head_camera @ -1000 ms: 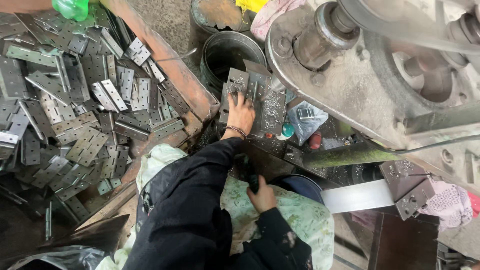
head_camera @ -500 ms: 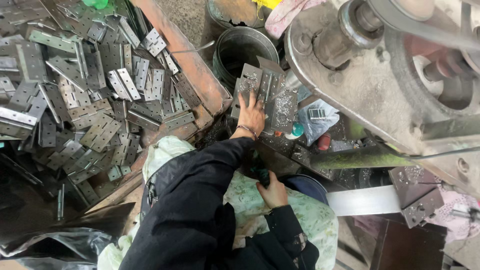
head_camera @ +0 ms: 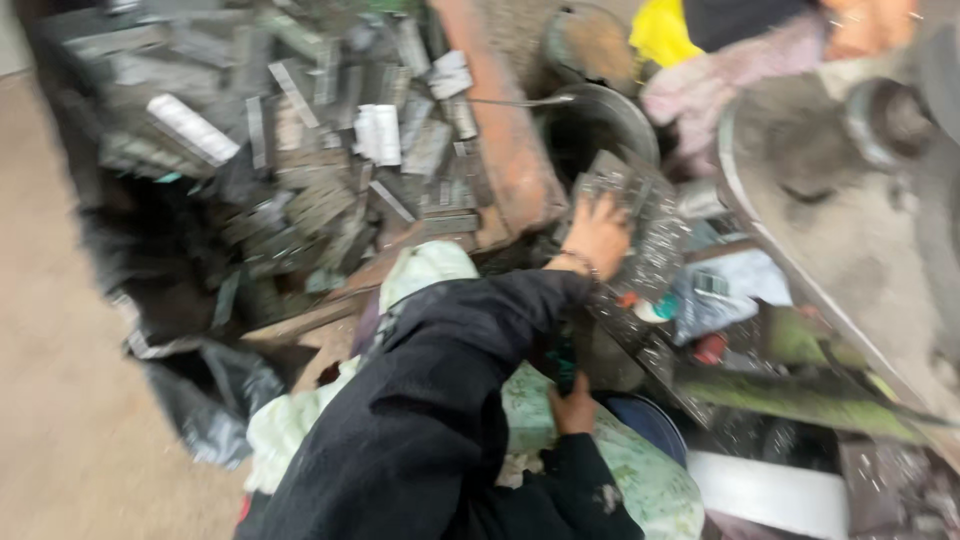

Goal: The person repeatedly picks up metal hinge pieces from a pile, places them into a press machine, and operates the lever to process them. The processed pieces are then dropped into a container below.

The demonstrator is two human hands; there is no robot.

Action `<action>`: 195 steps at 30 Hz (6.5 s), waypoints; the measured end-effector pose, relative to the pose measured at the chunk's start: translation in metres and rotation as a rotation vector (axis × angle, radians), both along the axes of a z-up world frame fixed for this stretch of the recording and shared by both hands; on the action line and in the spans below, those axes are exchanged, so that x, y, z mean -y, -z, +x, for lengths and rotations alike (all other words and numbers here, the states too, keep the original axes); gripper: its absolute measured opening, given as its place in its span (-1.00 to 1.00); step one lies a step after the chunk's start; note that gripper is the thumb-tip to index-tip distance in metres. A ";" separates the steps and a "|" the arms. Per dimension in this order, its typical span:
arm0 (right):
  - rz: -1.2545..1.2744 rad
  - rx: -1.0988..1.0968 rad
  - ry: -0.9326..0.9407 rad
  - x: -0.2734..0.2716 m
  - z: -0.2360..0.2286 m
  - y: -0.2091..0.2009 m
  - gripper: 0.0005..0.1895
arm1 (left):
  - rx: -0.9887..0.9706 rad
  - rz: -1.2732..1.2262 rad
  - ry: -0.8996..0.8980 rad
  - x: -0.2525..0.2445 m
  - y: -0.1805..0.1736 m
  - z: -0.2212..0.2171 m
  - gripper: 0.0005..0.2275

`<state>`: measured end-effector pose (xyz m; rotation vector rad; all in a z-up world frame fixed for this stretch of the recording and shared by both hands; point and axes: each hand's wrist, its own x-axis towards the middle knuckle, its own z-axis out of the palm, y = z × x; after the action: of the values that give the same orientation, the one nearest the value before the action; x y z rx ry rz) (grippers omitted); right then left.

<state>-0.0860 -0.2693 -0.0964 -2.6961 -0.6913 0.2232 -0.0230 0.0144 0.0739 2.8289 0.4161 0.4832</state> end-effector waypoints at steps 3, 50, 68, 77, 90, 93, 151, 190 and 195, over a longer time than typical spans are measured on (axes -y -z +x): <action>-0.197 -0.155 0.060 -0.007 0.016 -0.056 -0.16 | 0.062 -0.118 0.004 -0.030 -0.029 -0.029 -0.61; -0.095 -0.188 0.086 -0.035 -0.008 -0.111 -0.25 | 0.132 0.113 0.495 0.028 0.061 -0.041 -0.53; -0.110 -0.152 0.118 -0.008 -0.009 -0.034 -0.29 | 0.050 0.307 0.288 0.033 0.084 0.007 -0.68; 0.070 -0.250 0.138 0.011 -0.019 0.024 -0.19 | -0.016 0.363 0.144 0.023 0.062 -0.011 -0.62; 0.080 -0.106 0.111 -0.002 -0.019 0.023 -0.18 | -0.107 0.224 0.139 0.012 0.061 0.026 -0.67; 0.068 -0.157 0.135 0.005 -0.033 0.020 -0.16 | -0.025 0.214 0.141 0.015 0.067 0.012 -0.70; -0.149 -0.172 0.118 -0.031 -0.007 -0.096 -0.20 | 0.088 0.451 0.329 0.014 0.040 -0.060 -0.72; -0.131 -0.078 0.046 -0.030 -0.016 -0.097 -0.21 | -0.244 0.231 0.219 0.021 0.049 -0.001 -0.69; -0.069 -0.009 0.083 -0.021 -0.031 -0.026 -0.17 | -0.267 0.218 0.223 0.013 0.045 0.000 -0.70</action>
<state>-0.1169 -0.2480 -0.0707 -2.7803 -0.5781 0.2427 -0.0233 0.0011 0.0293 3.1128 0.0947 0.1107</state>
